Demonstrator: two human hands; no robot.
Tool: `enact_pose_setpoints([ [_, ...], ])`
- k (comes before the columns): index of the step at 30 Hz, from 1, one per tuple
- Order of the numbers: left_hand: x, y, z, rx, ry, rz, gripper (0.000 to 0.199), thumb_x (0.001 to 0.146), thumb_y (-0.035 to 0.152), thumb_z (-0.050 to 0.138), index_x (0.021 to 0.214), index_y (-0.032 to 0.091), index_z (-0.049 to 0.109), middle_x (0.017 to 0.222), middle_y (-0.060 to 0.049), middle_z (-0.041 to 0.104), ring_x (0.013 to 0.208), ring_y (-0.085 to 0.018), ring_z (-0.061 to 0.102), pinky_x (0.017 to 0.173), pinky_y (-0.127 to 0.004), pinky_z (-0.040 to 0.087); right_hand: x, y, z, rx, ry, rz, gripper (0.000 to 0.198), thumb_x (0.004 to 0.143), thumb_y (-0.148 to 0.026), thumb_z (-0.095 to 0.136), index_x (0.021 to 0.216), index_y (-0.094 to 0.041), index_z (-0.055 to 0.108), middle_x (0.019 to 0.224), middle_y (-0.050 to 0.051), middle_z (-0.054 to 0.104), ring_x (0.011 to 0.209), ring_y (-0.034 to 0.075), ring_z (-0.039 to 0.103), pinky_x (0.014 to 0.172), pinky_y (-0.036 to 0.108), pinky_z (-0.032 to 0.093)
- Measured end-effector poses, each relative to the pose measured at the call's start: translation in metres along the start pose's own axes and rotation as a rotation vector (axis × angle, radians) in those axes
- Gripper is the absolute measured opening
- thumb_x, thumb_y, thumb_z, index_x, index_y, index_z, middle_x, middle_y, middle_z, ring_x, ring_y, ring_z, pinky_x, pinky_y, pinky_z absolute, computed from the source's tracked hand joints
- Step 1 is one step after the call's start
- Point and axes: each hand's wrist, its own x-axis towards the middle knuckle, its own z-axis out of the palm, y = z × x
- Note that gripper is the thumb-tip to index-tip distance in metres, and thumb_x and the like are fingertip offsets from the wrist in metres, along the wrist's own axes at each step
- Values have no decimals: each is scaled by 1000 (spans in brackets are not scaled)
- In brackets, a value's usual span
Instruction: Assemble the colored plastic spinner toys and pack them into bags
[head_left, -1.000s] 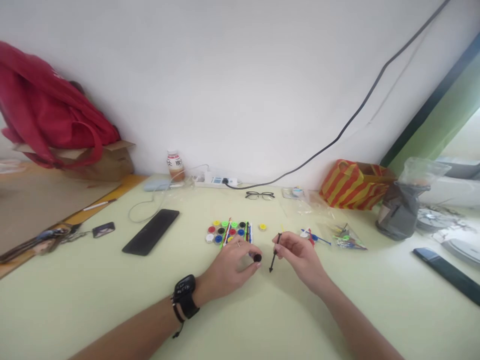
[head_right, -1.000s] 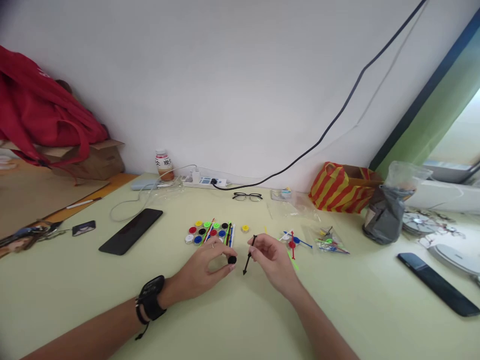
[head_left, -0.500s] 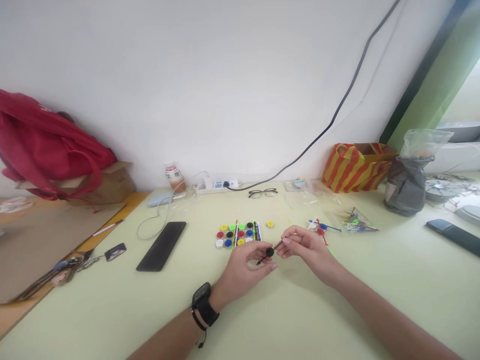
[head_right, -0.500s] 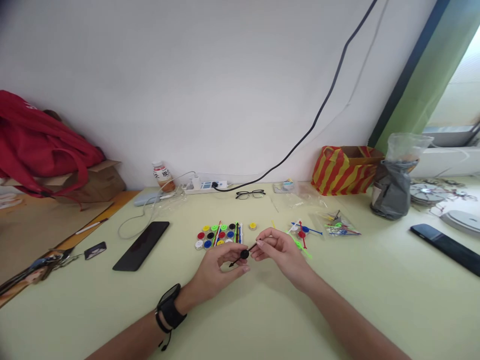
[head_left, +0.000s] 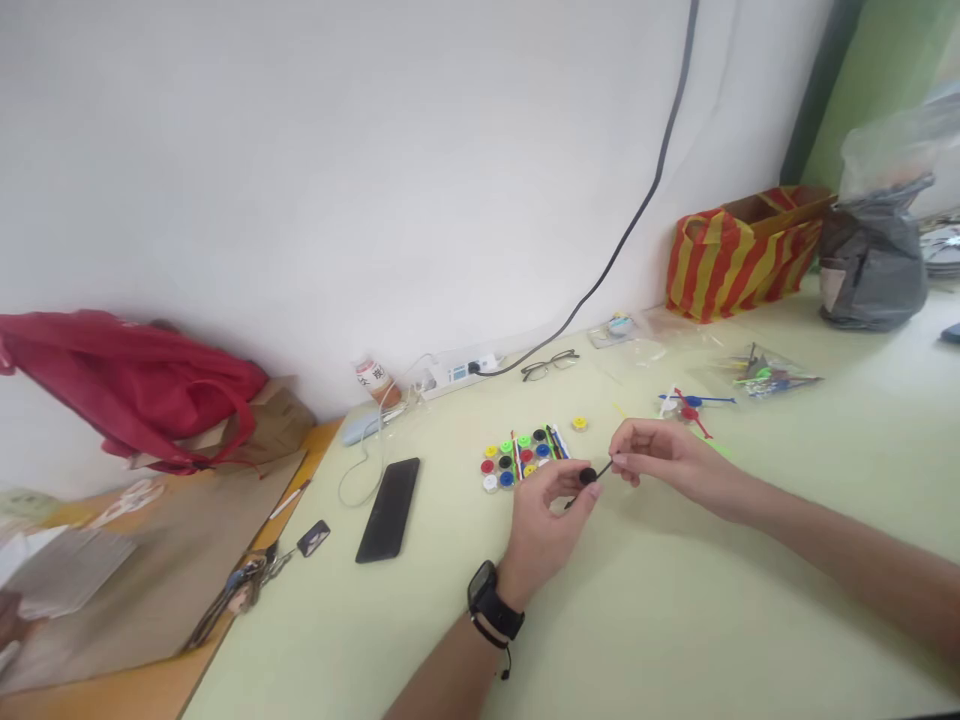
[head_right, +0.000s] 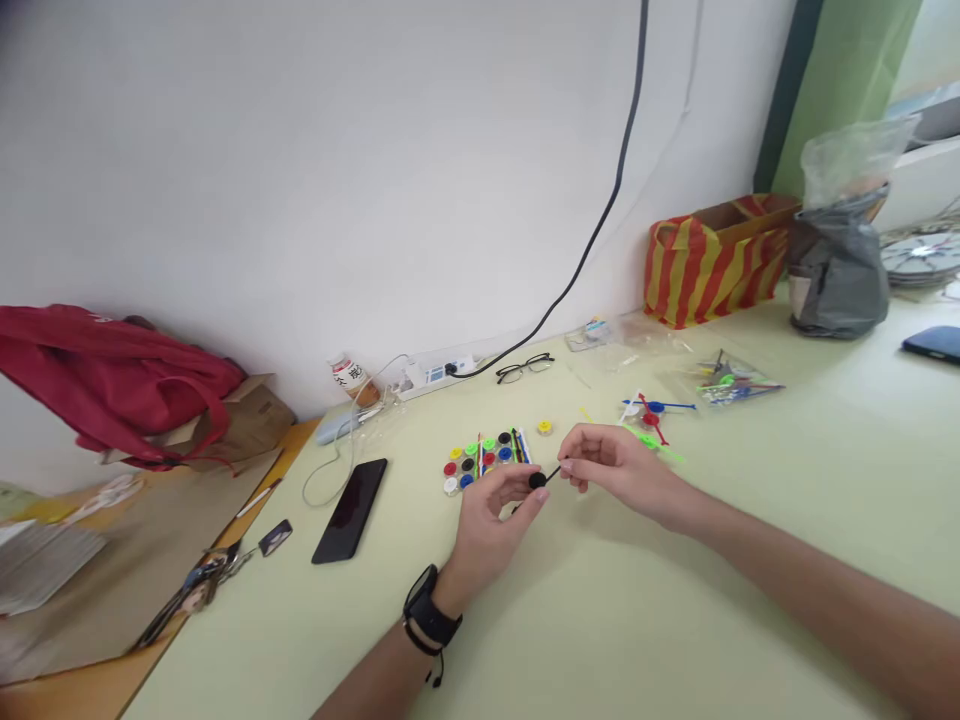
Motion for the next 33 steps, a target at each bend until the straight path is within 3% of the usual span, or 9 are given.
enact_pose_setpoints([
  [11,0,2,-1,34,20,62,13,86,26,77,91,15,74,85,-7,75,76,-18,71,77,-32,61,0,3,-2,-96,-58,-49,18,92,-38,72,91,-20,67,78,0,61,70,15,56,67,30,48],
  [17,-1,10,-3,-222,-134,-36,20,90,34,76,99,16,74,110,-13,75,96,-23,73,87,-37,60,1,-1,-3,-113,-60,-65,22,93,-43,70,95,-21,67,82,2,63,74,17,59,68,31,50],
  [20,2,11,-4,-308,-181,-111,24,88,37,79,100,16,74,107,-12,75,93,-22,73,85,-36,61,0,-1,-4,-173,-43,-97,26,94,-46,66,105,-23,68,91,5,66,82,20,62,73,34,54],
  [23,5,7,-5,-327,-135,-166,32,82,37,84,104,17,74,98,-8,73,86,-19,71,82,-34,61,-2,0,-5,-373,64,-200,30,97,-46,61,119,-27,66,105,8,65,89,22,63,74,35,54],
  [27,8,2,-7,-355,-99,-187,34,82,38,85,106,17,73,92,-5,71,87,-18,70,83,-34,62,-6,-1,-3,-522,67,-295,33,102,-41,53,130,-28,63,85,4,59,77,20,57,66,33,48],
  [30,8,-1,-7,-389,-107,-200,34,81,37,85,105,17,73,93,-5,71,88,-17,69,85,-35,62,-10,-2,2,-438,6,-263,40,103,-40,51,142,-30,52,93,3,59,74,17,54,69,32,49],
  [31,9,-2,-7,-401,-110,-207,33,81,36,86,105,16,73,93,-4,71,87,-17,69,85,-35,62,-11,-1,3,-418,4,-249,36,103,-41,51,136,-29,56,97,3,59,74,17,54,71,32,49],
  [33,9,-3,-7,-416,-109,-215,32,81,35,86,104,16,73,93,-4,70,87,-16,70,85,-35,63,-11,0,5,-406,-19,-196,31,105,-46,46,100,-24,67,88,2,59,70,16,53,70,32,46],
])
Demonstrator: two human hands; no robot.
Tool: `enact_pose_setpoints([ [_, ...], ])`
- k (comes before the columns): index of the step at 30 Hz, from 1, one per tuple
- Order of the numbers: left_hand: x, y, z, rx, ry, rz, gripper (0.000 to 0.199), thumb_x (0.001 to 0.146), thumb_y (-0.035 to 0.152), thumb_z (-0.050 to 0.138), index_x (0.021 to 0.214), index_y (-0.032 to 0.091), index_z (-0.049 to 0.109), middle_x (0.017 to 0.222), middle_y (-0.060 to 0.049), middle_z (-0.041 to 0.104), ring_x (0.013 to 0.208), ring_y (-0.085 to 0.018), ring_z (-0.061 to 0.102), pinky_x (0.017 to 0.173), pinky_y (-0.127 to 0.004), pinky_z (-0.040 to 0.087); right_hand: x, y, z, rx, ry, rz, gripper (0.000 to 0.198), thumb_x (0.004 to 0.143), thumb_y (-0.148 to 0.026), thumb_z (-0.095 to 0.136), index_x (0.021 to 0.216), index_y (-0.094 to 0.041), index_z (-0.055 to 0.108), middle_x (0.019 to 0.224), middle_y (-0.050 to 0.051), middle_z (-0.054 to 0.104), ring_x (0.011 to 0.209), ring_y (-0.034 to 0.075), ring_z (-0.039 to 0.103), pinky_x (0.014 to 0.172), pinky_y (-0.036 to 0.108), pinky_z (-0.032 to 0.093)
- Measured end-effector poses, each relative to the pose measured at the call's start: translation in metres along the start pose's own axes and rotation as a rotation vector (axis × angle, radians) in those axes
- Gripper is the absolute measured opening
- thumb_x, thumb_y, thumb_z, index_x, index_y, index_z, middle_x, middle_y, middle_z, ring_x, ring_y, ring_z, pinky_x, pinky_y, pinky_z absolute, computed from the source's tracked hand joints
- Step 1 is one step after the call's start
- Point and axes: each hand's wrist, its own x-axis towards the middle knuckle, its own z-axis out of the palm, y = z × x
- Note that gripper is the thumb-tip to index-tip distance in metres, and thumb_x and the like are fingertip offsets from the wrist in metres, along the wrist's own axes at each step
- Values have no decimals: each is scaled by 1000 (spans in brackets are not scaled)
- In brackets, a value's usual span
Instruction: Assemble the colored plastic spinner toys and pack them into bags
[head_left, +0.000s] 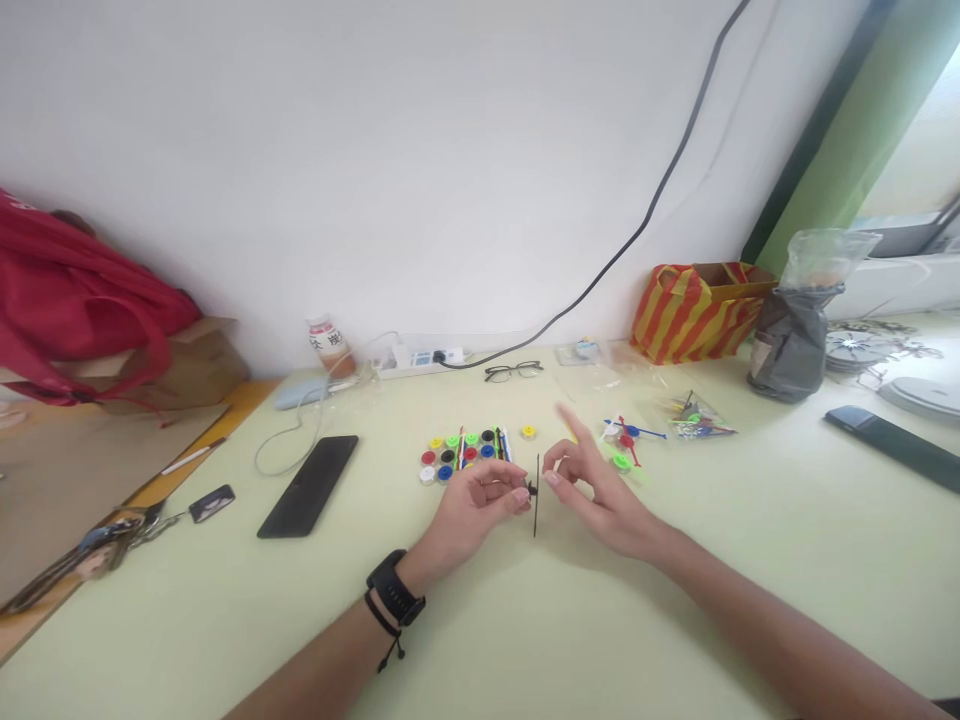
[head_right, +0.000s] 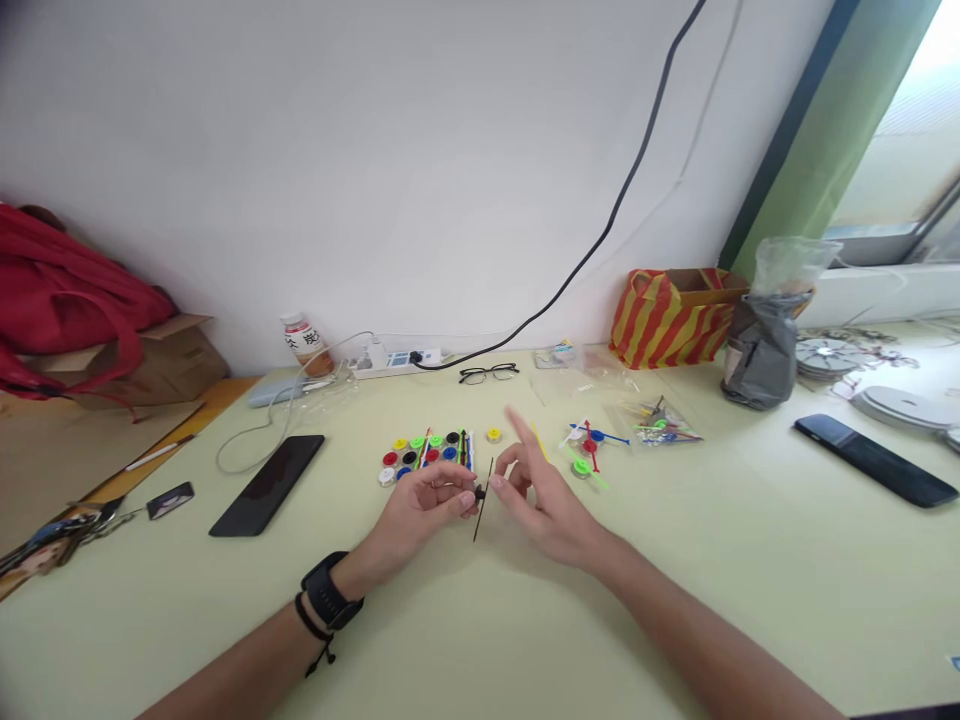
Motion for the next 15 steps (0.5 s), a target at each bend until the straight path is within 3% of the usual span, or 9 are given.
enact_pose_setpoints([
  [2,0,1,0,-1,11,1,32,81,35,86,103,16,72,94,-4,70,87,-16,70,85,-34,63,1,2,0,-6,-46,65,55,106,-52,38,63,-22,52,65,0,47,60,15,45,62,31,40],
  [3,0,1,1,3,18,2,32,81,35,86,103,16,72,95,-4,70,87,-16,70,85,-34,63,2,3,0,-15,-54,89,59,105,-55,38,56,-22,41,58,-2,39,56,14,39,58,31,36],
  [5,-1,3,1,13,24,0,33,80,35,87,102,16,71,97,-4,70,86,-16,71,86,-34,62,4,4,-1,-18,-43,106,57,102,-58,46,59,-22,39,58,-3,37,56,14,36,56,30,33],
  [8,-3,5,2,27,8,-3,35,77,34,88,101,17,69,100,-5,71,88,-17,72,87,-34,61,5,0,2,43,-81,80,37,99,-55,56,81,-22,55,73,-1,53,68,16,48,62,28,39],
  [10,-4,4,2,30,-12,-1,34,77,32,89,99,17,68,102,-6,72,93,-19,73,88,-34,61,5,-2,5,90,-128,74,31,99,-52,57,90,-23,57,78,0,58,71,16,52,65,28,42],
  [15,-5,-1,3,82,-38,20,36,76,33,89,100,17,66,104,-8,72,92,-21,74,87,-36,61,4,-1,6,46,-137,78,34,99,-54,56,85,-23,54,74,-1,56,69,16,51,62,28,41],
])
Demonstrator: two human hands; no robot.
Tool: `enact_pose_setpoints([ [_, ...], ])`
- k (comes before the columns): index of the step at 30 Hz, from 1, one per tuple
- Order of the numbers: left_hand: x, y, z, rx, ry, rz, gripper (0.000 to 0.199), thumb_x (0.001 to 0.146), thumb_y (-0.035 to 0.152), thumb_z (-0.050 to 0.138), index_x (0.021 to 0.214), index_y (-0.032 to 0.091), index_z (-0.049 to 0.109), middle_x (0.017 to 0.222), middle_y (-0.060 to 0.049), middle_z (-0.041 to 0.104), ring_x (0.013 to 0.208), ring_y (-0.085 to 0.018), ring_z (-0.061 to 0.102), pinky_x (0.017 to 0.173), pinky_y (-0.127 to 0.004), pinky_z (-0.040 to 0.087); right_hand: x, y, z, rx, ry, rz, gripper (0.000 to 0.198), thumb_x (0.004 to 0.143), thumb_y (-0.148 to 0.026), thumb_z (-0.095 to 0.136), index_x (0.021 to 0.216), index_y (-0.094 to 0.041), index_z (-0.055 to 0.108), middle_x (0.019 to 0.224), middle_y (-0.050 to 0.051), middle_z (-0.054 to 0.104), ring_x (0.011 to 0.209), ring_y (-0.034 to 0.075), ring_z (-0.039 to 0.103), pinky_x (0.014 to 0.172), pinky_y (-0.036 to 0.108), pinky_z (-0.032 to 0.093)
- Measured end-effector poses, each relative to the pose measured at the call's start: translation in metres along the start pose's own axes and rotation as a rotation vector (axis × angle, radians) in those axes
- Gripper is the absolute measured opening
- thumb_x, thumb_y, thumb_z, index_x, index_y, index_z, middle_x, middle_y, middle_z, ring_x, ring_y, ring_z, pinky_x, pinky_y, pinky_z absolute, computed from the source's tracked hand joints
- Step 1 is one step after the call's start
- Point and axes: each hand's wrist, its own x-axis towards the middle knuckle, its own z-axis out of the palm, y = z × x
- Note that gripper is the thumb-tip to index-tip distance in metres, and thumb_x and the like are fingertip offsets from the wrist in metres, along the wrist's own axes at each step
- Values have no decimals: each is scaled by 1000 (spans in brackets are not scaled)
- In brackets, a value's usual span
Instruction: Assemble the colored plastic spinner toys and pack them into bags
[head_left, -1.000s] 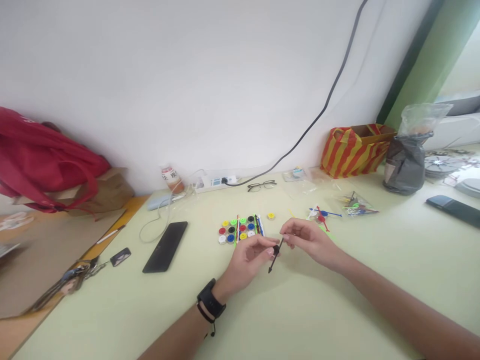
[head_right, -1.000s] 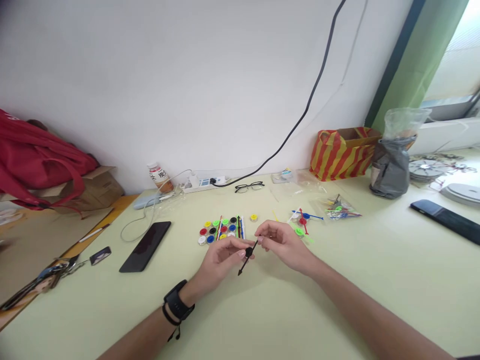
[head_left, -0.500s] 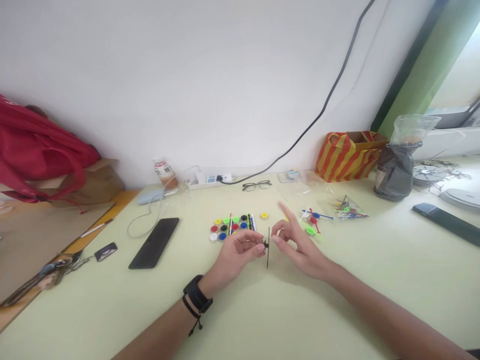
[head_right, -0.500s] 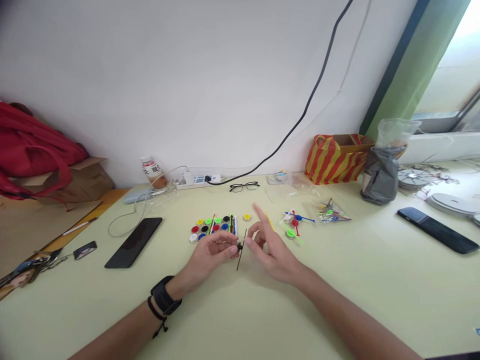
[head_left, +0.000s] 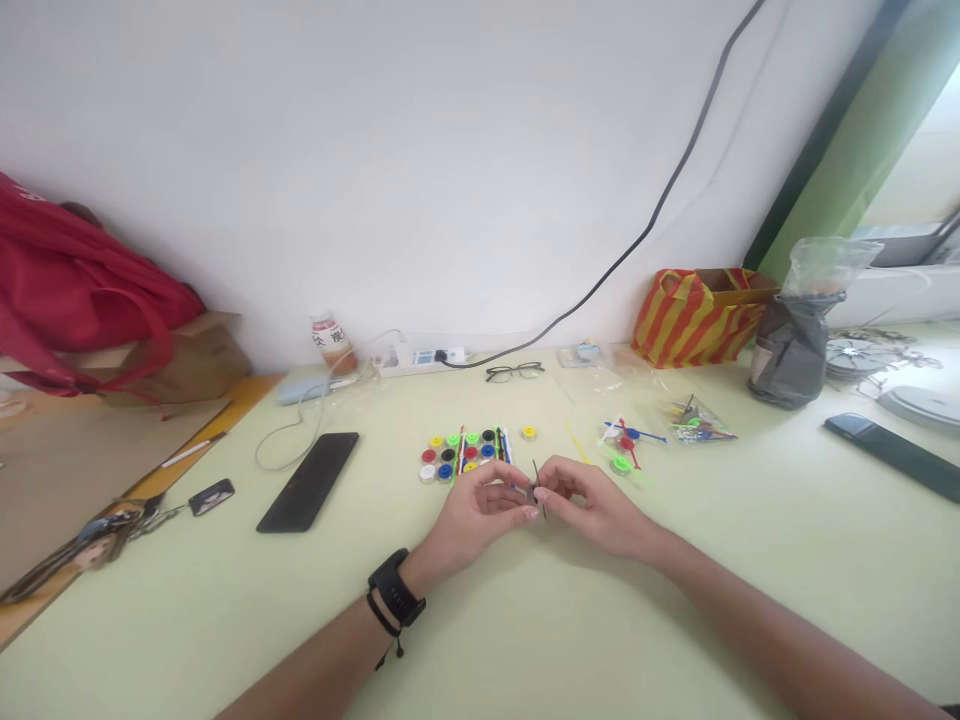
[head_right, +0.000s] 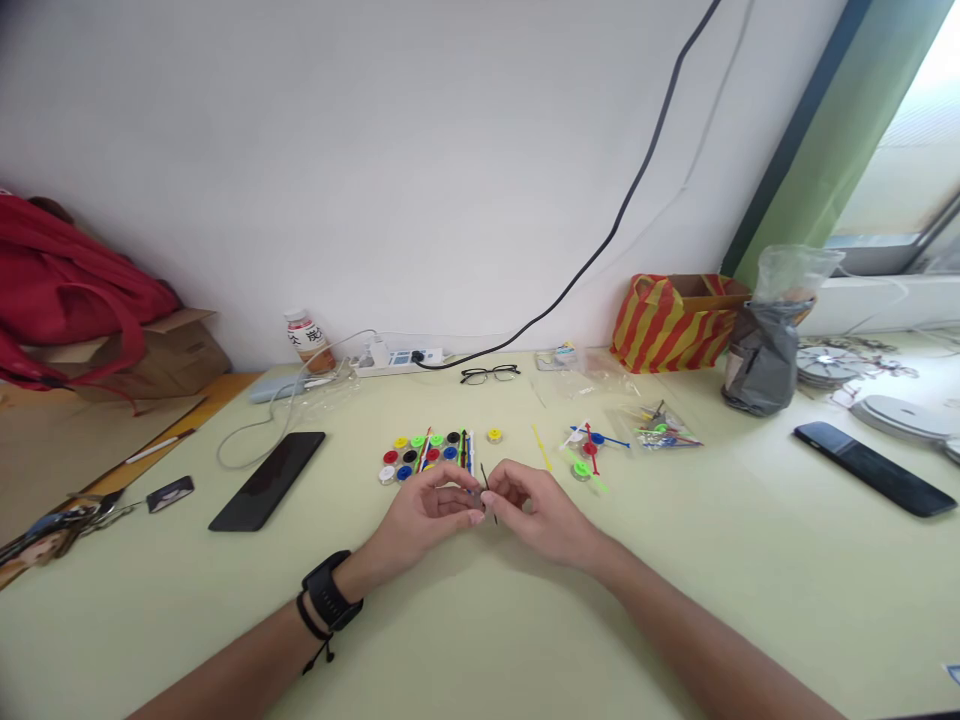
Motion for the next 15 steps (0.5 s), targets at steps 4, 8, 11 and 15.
enact_pose_setpoints([
  [4,1,0,0,141,52,31,33,83,37,82,105,18,69,112,-9,71,94,-19,72,86,-33,60,4,8,-14,-29,99,-3,35,99,-55,53,85,-23,52,78,1,61,72,18,58,66,30,46],
  [8,2,-1,-1,211,63,20,26,87,39,78,100,17,71,101,-8,72,85,-17,68,79,-29,57,8,24,-36,-262,247,97,26,99,-47,51,88,-24,53,71,0,64,61,18,59,60,30,43],
  [11,2,-2,-2,214,53,17,26,87,40,78,97,17,72,94,-7,72,82,-16,67,76,-29,56,8,35,-51,-655,329,186,16,96,-35,51,84,-24,55,66,0,65,59,18,57,58,30,36],
  [15,2,-2,-1,219,38,27,27,86,41,78,94,17,72,90,-6,71,81,-17,66,74,-29,55,7,47,-63,-985,402,281,9,93,-26,54,89,-23,61,75,3,72,66,20,61,58,30,31],
])
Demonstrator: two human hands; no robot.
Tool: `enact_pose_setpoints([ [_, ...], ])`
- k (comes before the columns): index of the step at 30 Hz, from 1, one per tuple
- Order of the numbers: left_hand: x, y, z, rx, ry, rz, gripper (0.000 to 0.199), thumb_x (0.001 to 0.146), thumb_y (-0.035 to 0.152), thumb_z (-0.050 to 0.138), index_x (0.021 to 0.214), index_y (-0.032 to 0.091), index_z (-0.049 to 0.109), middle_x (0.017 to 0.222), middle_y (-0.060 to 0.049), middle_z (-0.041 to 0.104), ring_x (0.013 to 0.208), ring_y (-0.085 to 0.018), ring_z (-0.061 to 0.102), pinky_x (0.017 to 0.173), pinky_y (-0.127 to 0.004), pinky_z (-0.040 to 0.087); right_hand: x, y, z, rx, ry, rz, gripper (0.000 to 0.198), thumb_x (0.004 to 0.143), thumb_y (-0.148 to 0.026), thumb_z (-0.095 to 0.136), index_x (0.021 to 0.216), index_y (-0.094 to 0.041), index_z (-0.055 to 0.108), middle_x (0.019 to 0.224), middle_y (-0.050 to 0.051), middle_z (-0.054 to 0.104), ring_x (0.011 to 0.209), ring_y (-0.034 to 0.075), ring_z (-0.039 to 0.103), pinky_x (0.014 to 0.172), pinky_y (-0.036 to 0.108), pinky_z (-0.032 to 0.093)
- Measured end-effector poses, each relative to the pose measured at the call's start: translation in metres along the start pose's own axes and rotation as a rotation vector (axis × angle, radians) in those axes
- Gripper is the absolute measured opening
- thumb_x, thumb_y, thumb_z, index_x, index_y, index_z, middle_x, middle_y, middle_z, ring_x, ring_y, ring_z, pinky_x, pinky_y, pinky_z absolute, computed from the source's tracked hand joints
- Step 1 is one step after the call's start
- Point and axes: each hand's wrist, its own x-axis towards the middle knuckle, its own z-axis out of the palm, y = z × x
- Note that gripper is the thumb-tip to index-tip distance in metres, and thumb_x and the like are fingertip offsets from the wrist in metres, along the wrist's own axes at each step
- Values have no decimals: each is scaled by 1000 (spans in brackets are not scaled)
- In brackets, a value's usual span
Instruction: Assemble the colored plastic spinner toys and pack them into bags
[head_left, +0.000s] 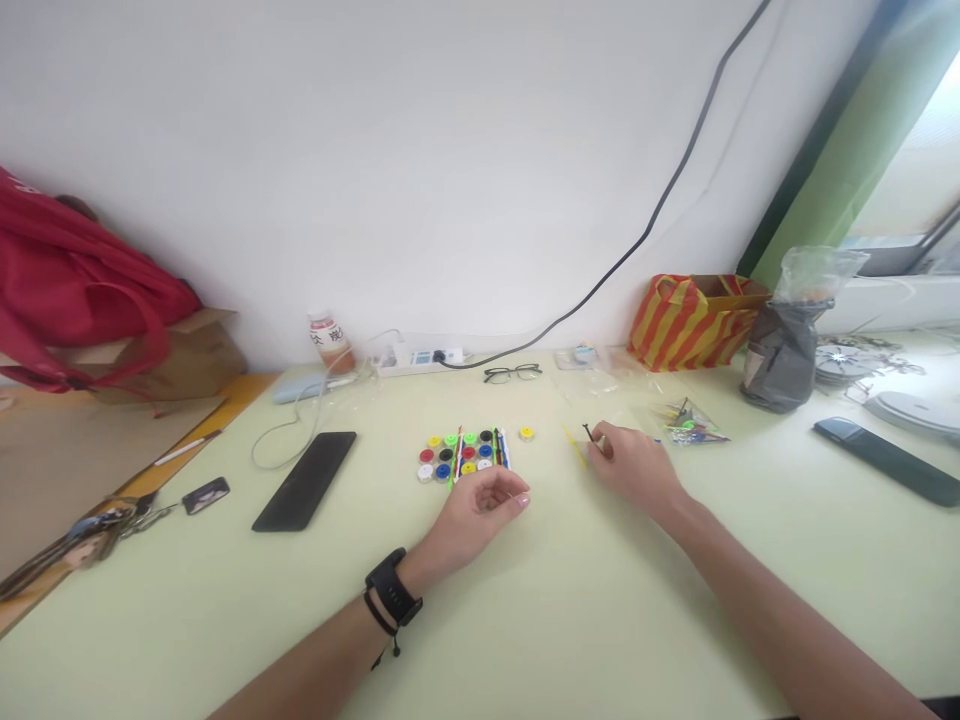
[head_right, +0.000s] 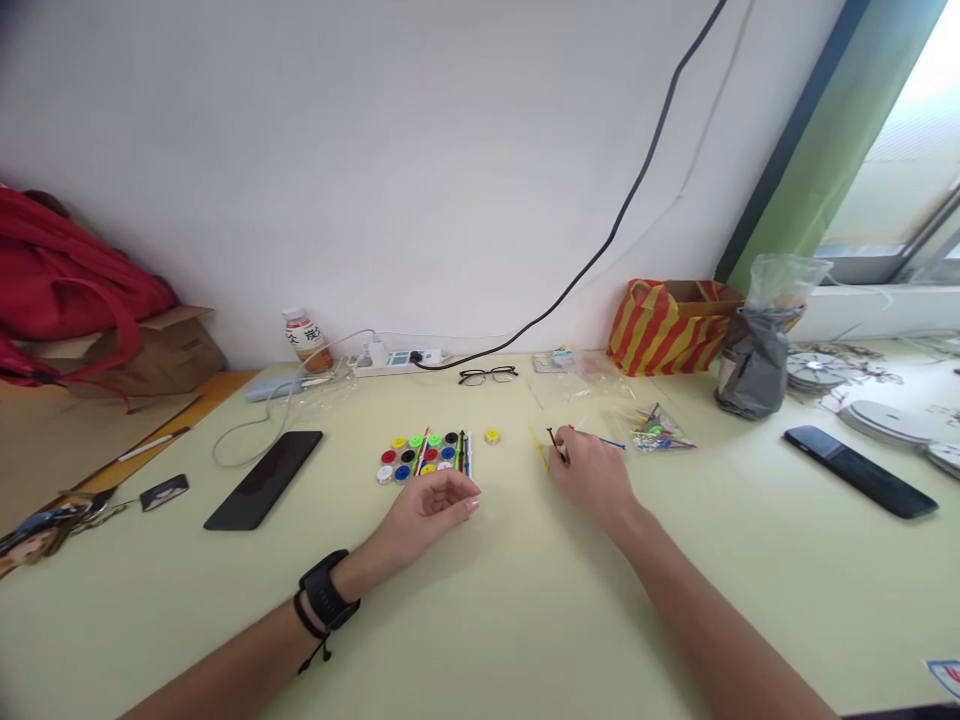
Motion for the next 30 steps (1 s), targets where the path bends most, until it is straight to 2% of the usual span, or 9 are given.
enact_pose_setpoints([
  [3,0,1,0,14,-16,9,26,86,42,77,92,17,72,87,-5,71,80,-17,65,73,-28,54,3,5,4,-66,82,-51,15,94,-24,54,104,-23,65,93,7,73,80,24,64,63,32,37],
  [6,0,4,1,34,-24,10,25,87,42,76,91,17,72,85,-5,71,79,-17,65,73,-28,52,5,5,9,-68,137,-212,22,96,-21,52,111,-22,67,103,10,70,98,28,61,77,38,44],
  [8,-1,5,1,45,-33,6,25,87,41,76,90,17,73,85,-5,71,79,-17,64,73,-28,52,4,2,12,-89,130,-292,21,97,-20,52,106,-23,71,101,11,67,100,30,58,83,41,44],
  [11,-1,6,1,49,-51,-8,24,88,40,75,90,17,72,85,-5,70,79,-17,64,73,-28,51,2,-4,15,-86,91,-338,22,97,-18,51,92,-23,72,96,11,66,96,30,56,83,43,44],
  [16,-1,9,1,69,-71,-25,21,89,38,74,89,17,72,85,-4,70,79,-16,63,74,-28,49,-4,-12,13,39,32,-366,18,95,-14,52,87,-22,65,95,9,67,96,28,55,81,41,45],
  [20,-1,9,1,90,-85,-24,20,89,37,73,89,17,72,85,-4,70,79,-16,63,75,-28,49,-8,-19,9,91,47,-384,16,94,-11,47,85,-22,56,90,8,66,92,27,56,79,39,43],
  [25,-1,7,1,108,-102,-18,18,91,35,71,91,17,71,88,-4,70,81,-16,62,76,-28,48,-8,-22,8,385,18,-279,12,92,-15,46,85,-24,45,78,1,61,73,20,59,68,32,45],
  [27,-1,7,1,118,-106,-19,18,91,35,70,91,17,71,89,-4,70,82,-16,62,76,-28,48,-8,-22,9,508,-17,-245,11,90,-15,49,86,-25,44,77,-1,60,69,18,60,63,29,45],
  [30,-1,7,1,135,-112,-17,18,93,35,69,92,17,71,89,-5,69,82,-17,62,76,-28,48,-8,-20,12,569,-30,-238,11,87,-14,50,90,-24,49,83,0,61,69,17,61,61,27,46],
])
